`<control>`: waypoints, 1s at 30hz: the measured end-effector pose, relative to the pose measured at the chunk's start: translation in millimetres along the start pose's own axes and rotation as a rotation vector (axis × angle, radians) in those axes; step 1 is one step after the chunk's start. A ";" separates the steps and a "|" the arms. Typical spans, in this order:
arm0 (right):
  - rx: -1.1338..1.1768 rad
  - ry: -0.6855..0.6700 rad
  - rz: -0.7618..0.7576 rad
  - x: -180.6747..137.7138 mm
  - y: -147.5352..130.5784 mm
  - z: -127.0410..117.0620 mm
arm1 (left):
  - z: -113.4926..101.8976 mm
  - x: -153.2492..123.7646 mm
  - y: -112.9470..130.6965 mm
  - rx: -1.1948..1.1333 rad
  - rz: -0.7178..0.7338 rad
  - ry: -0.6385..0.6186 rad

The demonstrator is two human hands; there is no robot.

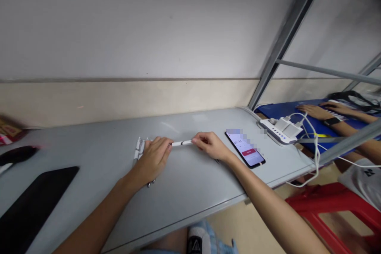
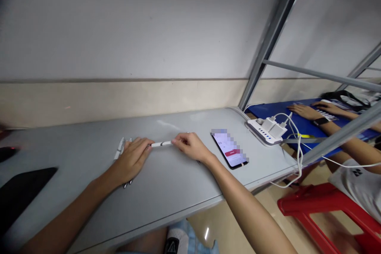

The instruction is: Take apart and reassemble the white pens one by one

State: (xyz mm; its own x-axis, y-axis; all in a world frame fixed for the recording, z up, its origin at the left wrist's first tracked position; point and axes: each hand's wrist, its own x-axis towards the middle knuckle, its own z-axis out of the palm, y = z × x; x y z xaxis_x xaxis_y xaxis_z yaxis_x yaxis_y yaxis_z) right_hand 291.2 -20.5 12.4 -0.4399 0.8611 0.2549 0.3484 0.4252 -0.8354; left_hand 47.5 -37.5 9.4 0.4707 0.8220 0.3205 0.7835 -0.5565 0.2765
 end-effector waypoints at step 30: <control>-0.272 0.050 -0.127 -1.7 -0.8 4.4 | 8.6 0.6 -8.1 0.004 0.012 -0.026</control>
State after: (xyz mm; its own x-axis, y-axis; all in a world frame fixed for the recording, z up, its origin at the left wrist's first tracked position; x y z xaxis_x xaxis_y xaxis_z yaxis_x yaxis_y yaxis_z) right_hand 288.1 -23.5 10.5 -0.4552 0.8062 0.3779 0.5054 0.5834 -0.6358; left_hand 44.9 -31.5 -0.5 0.4903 0.8184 0.2999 0.7794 -0.5657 0.2695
